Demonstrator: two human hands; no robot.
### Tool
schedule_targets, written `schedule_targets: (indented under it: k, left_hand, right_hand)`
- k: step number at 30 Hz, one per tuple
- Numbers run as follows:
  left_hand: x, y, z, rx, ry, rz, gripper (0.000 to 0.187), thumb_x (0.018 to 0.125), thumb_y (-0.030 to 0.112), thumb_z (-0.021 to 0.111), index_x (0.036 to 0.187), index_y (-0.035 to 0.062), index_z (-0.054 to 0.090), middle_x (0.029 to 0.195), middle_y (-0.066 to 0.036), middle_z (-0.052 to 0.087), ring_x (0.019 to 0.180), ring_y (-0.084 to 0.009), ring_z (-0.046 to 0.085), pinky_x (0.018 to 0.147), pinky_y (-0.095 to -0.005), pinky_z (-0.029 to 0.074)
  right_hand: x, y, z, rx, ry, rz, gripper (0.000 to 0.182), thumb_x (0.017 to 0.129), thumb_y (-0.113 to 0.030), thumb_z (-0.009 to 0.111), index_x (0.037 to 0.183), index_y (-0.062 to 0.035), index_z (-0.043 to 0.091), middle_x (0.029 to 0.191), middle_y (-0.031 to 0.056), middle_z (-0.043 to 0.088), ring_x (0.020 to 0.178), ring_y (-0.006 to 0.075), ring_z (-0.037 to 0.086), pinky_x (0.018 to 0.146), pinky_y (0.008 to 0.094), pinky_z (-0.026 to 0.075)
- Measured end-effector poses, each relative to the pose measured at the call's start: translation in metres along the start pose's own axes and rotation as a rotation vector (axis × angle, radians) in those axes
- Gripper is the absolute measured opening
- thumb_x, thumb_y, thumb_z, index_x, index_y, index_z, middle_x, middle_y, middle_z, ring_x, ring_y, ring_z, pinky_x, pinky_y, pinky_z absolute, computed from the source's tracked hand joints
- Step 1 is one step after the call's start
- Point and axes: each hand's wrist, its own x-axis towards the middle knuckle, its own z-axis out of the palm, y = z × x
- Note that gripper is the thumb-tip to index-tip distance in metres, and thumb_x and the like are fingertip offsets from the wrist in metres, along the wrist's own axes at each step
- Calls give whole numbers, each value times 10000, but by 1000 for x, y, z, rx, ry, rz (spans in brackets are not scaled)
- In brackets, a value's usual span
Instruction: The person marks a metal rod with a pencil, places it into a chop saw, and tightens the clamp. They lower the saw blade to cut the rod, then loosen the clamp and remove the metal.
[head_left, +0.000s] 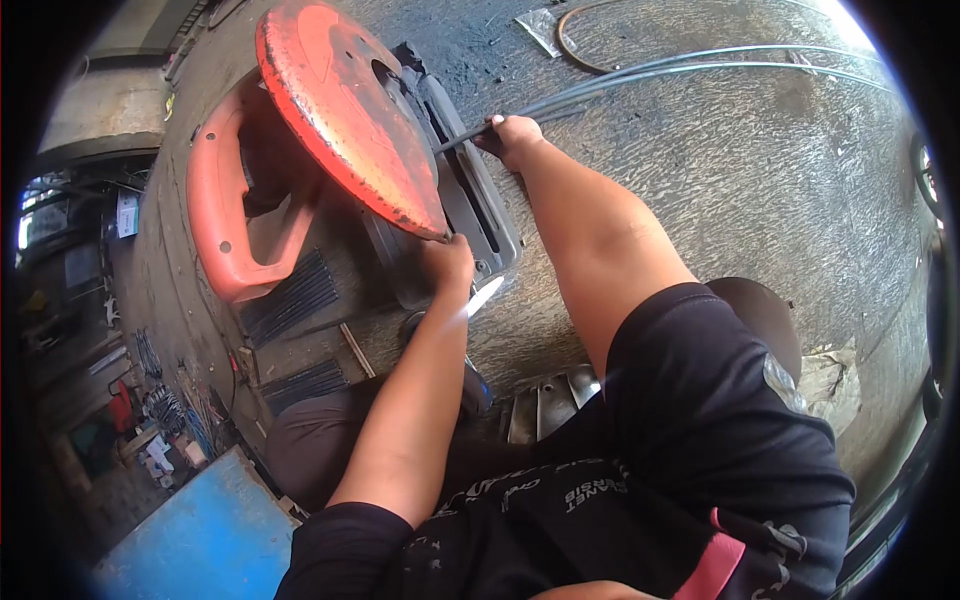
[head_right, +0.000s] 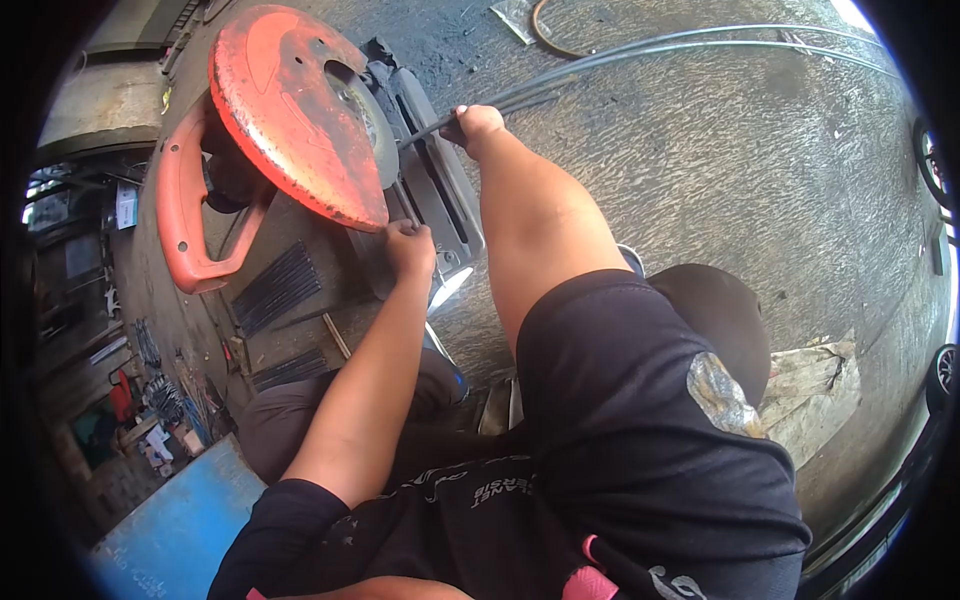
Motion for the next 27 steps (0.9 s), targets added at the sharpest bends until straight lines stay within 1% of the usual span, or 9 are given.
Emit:
schedule_targets:
  k: [2,4,6,7,9,13,15,23,27]
  left_hand:
    - [13,3,6,-222,121,-106,260,765,113,614,997,4,570,857,-111,609,765,-236,608,711,-358,496]
    - [35,-5,2,-222,130,49,297,794,123,580,1060,-8,583,980,-139,632,887,-253,621,782,-371,490]
    - [41,8,-18,-225,225,210,399,839,162,565,1197,-11,533,1198,-182,575,1110,-279,558,939,-382,438]
    - [60,-5,-16,-224,228,208,399,839,162,565,1197,-11,533,1198,-182,575,1110,-279,558,939,-382,438]
    - [89,-21,-12,-253,223,261,403,843,168,561,1205,-9,527,1207,-180,567,1117,-279,551,944,-382,432]
    - [112,-25,-1,-329,129,374,413,852,180,554,1219,-3,514,1225,-176,552,1132,-278,535,954,-382,422]
    - [118,-26,3,-357,89,400,417,856,186,550,1227,-1,507,1234,-174,544,1140,-278,528,959,-382,416]
    - [131,-24,10,-367,21,454,436,872,209,535,1256,10,481,1269,-165,514,1170,-277,497,978,-381,394]
    - [135,-23,13,-372,13,469,445,880,221,527,1270,16,468,1287,-161,498,1185,-276,482,988,-381,384]
  right_hand:
    - [49,13,-18,-383,-185,-158,199,983,-119,445,1062,6,578,956,182,617,897,312,631,727,423,606]
    - [88,23,-31,-879,-302,-521,204,989,-113,428,1070,0,577,986,172,604,918,304,620,747,419,605]
    - [54,12,-23,-706,-234,-286,200,990,-115,427,1064,3,570,995,167,592,905,303,620,754,412,606]
    - [21,3,-13,-647,-209,-209,199,990,-115,426,1061,4,568,998,166,587,901,303,620,756,410,606]
    - [-14,-9,-1,-35,-119,26,188,990,-106,424,1040,17,557,991,168,586,891,304,623,765,398,607]
    - [-18,-14,8,-31,-113,20,186,986,-103,438,1048,32,550,1004,175,584,877,309,628,781,392,605]
    - [-17,-14,10,-224,-207,-31,201,983,-109,456,1083,39,548,1027,178,586,889,314,634,805,388,600]
    - [-5,8,15,-201,-206,62,212,975,-106,473,1106,29,571,1055,181,624,911,315,656,812,396,574]
    - [-9,7,12,-225,-190,50,230,978,-154,493,1063,13,625,979,175,659,822,292,679,730,377,588]
